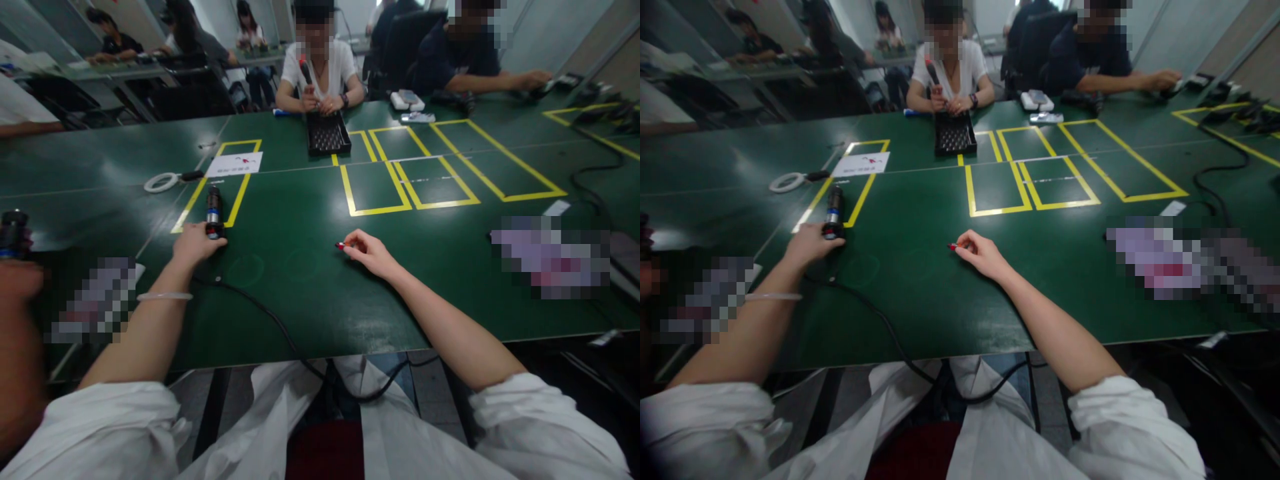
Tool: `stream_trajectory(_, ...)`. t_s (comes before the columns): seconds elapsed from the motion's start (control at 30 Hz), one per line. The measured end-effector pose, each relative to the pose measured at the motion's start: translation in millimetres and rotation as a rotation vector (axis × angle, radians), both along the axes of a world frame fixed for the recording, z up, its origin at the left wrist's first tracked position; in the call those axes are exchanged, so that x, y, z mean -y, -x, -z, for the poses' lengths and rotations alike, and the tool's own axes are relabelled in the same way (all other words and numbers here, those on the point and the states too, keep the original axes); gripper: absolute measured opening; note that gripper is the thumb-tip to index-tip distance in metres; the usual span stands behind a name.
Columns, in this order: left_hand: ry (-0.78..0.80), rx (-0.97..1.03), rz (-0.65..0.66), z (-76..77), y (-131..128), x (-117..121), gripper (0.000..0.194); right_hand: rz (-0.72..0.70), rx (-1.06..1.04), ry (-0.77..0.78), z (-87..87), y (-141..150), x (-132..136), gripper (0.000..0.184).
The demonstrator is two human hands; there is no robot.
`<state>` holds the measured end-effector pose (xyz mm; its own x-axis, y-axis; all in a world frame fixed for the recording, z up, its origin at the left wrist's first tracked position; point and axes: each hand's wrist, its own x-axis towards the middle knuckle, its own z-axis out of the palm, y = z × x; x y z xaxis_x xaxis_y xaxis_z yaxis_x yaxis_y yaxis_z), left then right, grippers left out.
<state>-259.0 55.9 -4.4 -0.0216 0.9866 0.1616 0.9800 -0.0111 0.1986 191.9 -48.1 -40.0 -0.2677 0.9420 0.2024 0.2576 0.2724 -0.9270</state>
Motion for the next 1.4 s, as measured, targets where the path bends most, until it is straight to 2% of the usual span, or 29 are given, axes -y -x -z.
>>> stream_trajectory(0.07,0.1,-0.114,-0.104,-3.3,-27.3,12.5,0.059,-0.002,0.001,0.0,0.0,0.5,-0.2,0.021)
stream_trajectory(0.13,0.127,-0.148,-0.093,-5.7,-58.2,25.6,0.062,-0.001,0.013,-0.002,-0.5,0.9,0.1,0.021)
stream_trajectory(0.4,0.045,-0.069,0.171,3.5,-174.4,67.5,0.064,-0.029,0.144,-0.122,-4.3,1.0,2.9,0.015)
stream_trajectory(0.53,0.028,-0.013,0.344,7.4,-217.7,80.8,0.066,0.016,0.161,-0.157,-2.2,-1.7,0.7,0.014)
stream_trajectory(0.63,0.017,0.002,0.443,9.0,-240.5,89.4,0.069,0.041,0.167,-0.16,-0.8,-3.9,-1.0,0.012)
stream_trajectory(0.83,0.01,0.007,0.534,11.3,-261.2,103.2,0.071,0.043,0.253,-0.172,1.5,-5.1,-2.4,0.009)
stream_trajectory(1.0,-0.005,0.043,0.548,13.2,-261.5,106.4,0.07,0.038,0.312,-0.225,2.9,-3.9,-2.3,0.012)
stream_trajectory(1.2,-0.021,0.057,0.552,12.0,-262.0,107.5,0.066,-0.005,0.226,-0.167,0.0,-2.4,0.1,0.014)
stream_trajectory(1.4,0.011,0.025,0.53,10.8,-260.8,107.5,0.067,-0.068,0.267,-0.22,-2.1,-6.0,-1.1,0.008)
